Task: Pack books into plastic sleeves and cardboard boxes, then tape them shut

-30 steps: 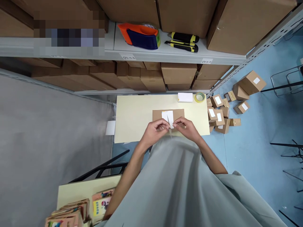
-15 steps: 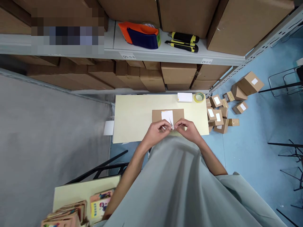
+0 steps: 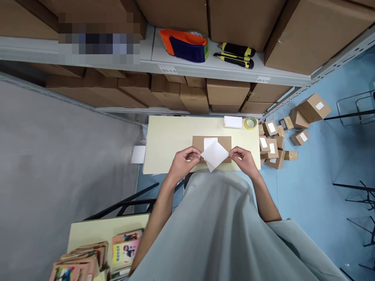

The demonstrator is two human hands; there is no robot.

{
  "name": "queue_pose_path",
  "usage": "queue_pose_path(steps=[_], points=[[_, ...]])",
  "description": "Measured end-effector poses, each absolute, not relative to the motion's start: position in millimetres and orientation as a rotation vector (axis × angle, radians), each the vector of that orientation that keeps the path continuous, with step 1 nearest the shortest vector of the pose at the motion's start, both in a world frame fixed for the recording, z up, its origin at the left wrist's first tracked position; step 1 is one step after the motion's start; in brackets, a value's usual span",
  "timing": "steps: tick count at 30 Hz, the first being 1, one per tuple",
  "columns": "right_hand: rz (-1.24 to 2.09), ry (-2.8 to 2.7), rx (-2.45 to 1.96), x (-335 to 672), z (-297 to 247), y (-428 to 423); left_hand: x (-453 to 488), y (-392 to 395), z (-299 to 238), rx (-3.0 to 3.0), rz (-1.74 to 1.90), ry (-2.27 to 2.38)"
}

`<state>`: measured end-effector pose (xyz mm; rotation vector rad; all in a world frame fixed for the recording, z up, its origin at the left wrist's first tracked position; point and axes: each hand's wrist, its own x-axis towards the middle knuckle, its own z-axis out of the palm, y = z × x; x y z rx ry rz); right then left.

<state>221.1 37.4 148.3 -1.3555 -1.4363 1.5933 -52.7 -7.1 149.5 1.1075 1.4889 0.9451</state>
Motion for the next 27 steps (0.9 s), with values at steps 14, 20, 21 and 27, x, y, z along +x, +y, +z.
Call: queue_pose_path(steps=[14, 20, 21, 27], points=[[1.709, -1.353, -1.389, 208.4, 133.4, 44.9, -101.2, -42.6, 140.1, 0.587, 1.345, 1.567], [1.711, -1.315, -1.399, 186.4, 134.3, 45.2, -125.9, -56.5, 126.7, 0.268, 1.536, 1.542], [1.702, -1.313, -1.402, 182.1, 136.3, 44.5, -131.7, -57.8, 125.2, 0.239, 1.555, 1.541], [1.647, -1.284, -1.416, 153.8, 159.1, 36.3, -170.5, -55.7, 119.8, 0.102, 1.659, 1.497]])
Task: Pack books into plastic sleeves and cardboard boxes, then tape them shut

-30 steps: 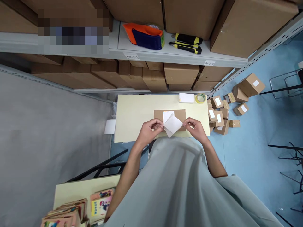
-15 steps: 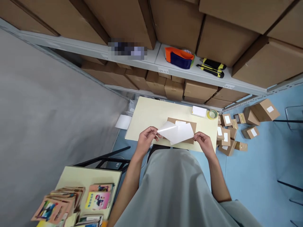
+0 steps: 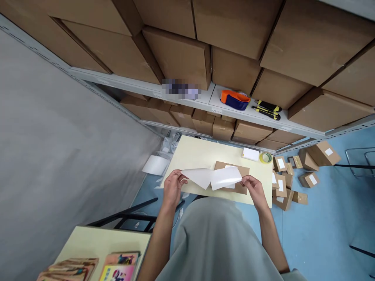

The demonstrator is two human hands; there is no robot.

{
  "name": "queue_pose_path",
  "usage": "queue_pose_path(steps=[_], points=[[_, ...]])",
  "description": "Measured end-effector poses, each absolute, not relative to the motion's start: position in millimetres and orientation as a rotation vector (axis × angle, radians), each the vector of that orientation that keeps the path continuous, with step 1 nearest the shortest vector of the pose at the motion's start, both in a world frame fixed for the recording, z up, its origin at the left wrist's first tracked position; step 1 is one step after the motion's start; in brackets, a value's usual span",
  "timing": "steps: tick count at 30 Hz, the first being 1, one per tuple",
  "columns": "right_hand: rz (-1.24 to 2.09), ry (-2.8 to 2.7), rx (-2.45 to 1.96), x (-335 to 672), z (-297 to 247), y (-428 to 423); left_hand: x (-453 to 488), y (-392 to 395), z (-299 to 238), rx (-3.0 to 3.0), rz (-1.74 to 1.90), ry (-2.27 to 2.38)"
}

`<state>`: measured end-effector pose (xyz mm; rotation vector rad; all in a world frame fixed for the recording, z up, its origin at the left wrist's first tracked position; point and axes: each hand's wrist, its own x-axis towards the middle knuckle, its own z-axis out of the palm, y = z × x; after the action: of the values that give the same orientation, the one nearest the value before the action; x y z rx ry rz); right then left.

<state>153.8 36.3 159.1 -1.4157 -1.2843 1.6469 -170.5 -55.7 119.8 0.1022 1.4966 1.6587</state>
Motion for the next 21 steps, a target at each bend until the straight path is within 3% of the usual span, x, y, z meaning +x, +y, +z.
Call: queue_pose_path(steps=[21], points=[[1.467, -1.225, -1.569, 41.4, 172.3, -2.6, -335.3, -50.2, 79.2, 0.041, 1.698, 1.577]])
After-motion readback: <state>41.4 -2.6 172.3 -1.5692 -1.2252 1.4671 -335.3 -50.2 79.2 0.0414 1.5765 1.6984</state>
